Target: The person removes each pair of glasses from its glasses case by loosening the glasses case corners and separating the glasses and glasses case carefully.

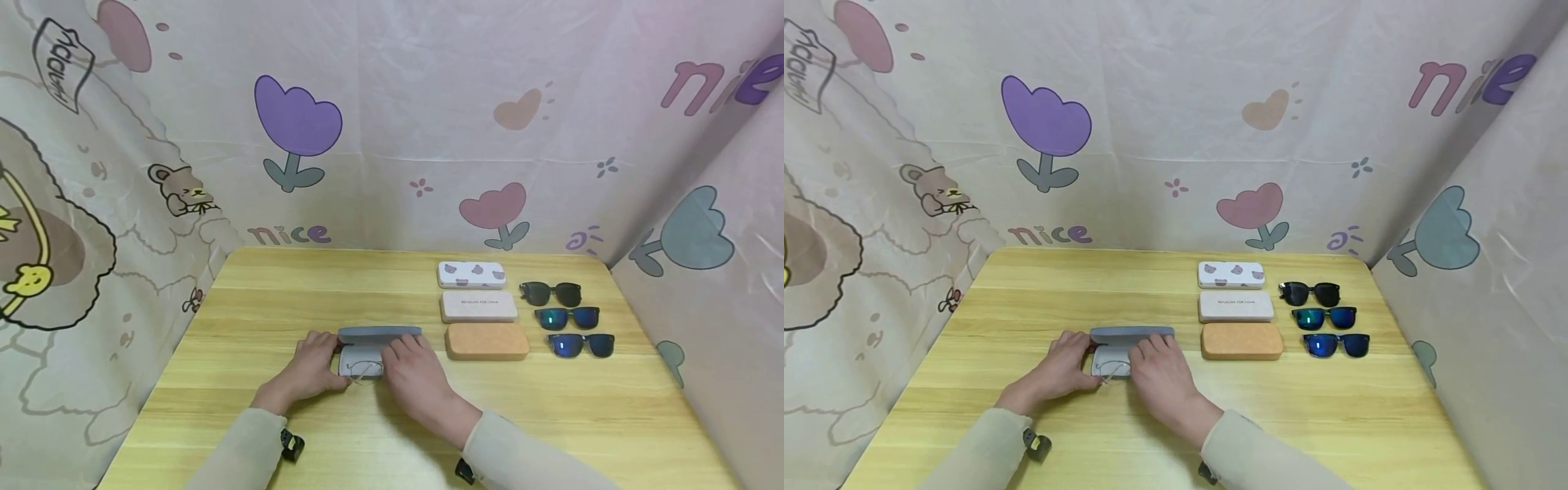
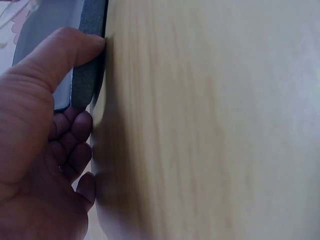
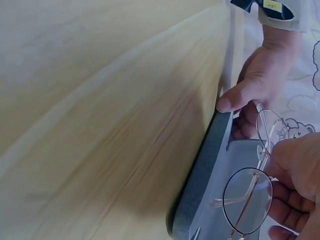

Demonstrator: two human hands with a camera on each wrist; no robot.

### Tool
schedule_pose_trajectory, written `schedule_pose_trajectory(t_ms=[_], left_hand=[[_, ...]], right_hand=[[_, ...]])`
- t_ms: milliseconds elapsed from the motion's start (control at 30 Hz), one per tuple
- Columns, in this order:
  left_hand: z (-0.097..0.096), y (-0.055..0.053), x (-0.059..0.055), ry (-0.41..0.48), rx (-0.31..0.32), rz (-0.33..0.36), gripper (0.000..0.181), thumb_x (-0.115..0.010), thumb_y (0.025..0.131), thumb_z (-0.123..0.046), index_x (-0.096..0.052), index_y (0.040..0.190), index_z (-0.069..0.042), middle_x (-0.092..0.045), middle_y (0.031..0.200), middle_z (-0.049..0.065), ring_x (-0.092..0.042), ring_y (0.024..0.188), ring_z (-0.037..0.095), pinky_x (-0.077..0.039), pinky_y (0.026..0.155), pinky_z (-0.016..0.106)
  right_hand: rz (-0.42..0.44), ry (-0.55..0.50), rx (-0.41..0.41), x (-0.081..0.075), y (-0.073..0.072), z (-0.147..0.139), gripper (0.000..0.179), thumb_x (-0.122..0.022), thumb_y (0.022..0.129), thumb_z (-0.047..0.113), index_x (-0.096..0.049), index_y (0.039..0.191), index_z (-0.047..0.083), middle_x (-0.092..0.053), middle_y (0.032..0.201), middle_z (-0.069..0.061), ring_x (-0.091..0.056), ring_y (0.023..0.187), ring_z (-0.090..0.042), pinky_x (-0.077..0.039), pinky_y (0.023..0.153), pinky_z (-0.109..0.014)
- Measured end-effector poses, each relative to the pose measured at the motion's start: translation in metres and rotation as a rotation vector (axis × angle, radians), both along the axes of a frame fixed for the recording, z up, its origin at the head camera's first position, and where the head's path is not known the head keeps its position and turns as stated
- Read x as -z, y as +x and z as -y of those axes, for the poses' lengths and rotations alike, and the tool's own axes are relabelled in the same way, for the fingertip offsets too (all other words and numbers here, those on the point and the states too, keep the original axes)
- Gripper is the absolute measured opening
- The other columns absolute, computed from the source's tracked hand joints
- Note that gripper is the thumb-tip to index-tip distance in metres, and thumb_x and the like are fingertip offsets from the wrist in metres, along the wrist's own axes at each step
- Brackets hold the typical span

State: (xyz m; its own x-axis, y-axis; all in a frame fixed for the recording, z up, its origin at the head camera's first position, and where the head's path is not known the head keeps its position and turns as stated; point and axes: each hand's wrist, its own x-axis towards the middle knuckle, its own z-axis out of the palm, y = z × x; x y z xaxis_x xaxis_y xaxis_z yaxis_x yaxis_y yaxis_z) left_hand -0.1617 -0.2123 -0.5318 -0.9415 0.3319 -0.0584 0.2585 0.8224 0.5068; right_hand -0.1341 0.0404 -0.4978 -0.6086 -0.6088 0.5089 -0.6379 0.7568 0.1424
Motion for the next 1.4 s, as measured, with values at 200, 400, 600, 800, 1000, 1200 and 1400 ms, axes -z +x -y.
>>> schedule_pose_trajectory(t_ms=[200, 400, 600, 800, 1000, 1200, 1400], left_hand=[[0.000, 0.000, 0.002, -0.005, -0.006, 0.010, 0.079, -0.090, 0.072, -0.037, -0.062, 0.137, -0.002, -0.067, 0.121, 0.002, -0.047, 0.115, 0.024, -0.036, 0.097, 0.044], [-0.001, 0.000, 0.000, -0.007, -0.014, 0.022, 0.079, -0.090, 0.073, -0.037, -0.061, 0.137, -0.001, -0.066, 0.122, 0.003, -0.047, 0.116, 0.025, -0.037, 0.099, 0.046], [0.001, 0.001, 0.000, -0.011, -0.022, 0.032, 0.079, -0.090, 0.074, -0.038, -0.061, 0.138, 0.000, -0.066, 0.123, 0.004, -0.047, 0.118, 0.026, -0.037, 0.102, 0.048], [0.002, 0.002, -0.001, -0.016, -0.022, 0.031, 0.070, -0.089, 0.074, -0.037, -0.063, 0.129, -0.001, -0.065, 0.118, 0.003, -0.046, 0.118, 0.026, -0.036, 0.099, 0.046], [0.002, 0.003, 0.000, -0.006, -0.019, 0.030, 0.070, -0.089, 0.074, -0.037, -0.063, 0.129, -0.002, -0.065, 0.118, 0.001, -0.046, 0.116, 0.025, -0.035, 0.098, 0.045], [0.001, 0.002, 0.000, 0.001, -0.014, 0.027, 0.071, -0.089, 0.074, -0.037, -0.063, 0.130, -0.001, -0.064, 0.119, 0.002, -0.046, 0.117, 0.026, -0.035, 0.099, 0.046], [0.000, 0.001, -0.001, 0.001, -0.008, 0.026, 0.072, -0.089, 0.074, -0.038, -0.063, 0.131, -0.001, -0.065, 0.119, 0.003, -0.046, 0.119, 0.027, -0.035, 0.099, 0.046]], right_hand=[[0.006, -0.019, -0.032, 0.000, 0.005, -0.016, 0.022, -0.081, 0.084, 0.018, -0.059, 0.079, 0.016, -0.062, 0.079, 0.003, -0.055, 0.079, -0.019, -0.042, 0.072, -0.032], [0.040, -0.022, -0.044, 0.001, 0.009, -0.034, 0.025, -0.085, 0.079, 0.016, -0.059, 0.079, 0.016, -0.062, 0.079, 0.004, -0.054, 0.077, -0.016, -0.041, 0.071, -0.030], [0.053, -0.004, -0.036, 0.003, 0.010, -0.054, 0.024, -0.084, 0.078, 0.014, -0.060, 0.078, 0.017, -0.061, 0.077, 0.005, -0.052, 0.076, -0.015, -0.039, 0.071, -0.030], [0.042, 0.013, -0.048, 0.009, 0.008, -0.072, 0.021, -0.084, 0.079, 0.016, -0.062, 0.079, 0.015, -0.061, 0.078, 0.004, -0.052, 0.076, -0.016, -0.041, 0.070, -0.030], [0.069, 0.018, -0.041, 0.016, 0.008, -0.093, 0.022, -0.084, 0.080, 0.015, -0.062, 0.079, 0.014, -0.063, 0.078, 0.002, -0.053, 0.076, -0.016, -0.041, 0.069, -0.031], [0.112, 0.009, -0.009, 0.019, 0.009, -0.121, 0.021, -0.085, 0.077, 0.012, -0.064, 0.081, 0.013, -0.064, 0.081, 0.002, -0.053, 0.078, -0.016, -0.042, 0.070, -0.031], [0.141, 0.054, 0.043, 0.021, 0.010, -0.152, 0.020, -0.084, 0.079, 0.009, -0.064, 0.081, 0.013, -0.062, 0.080, 0.003, -0.051, 0.078, -0.015, -0.041, 0.069, -0.031]])
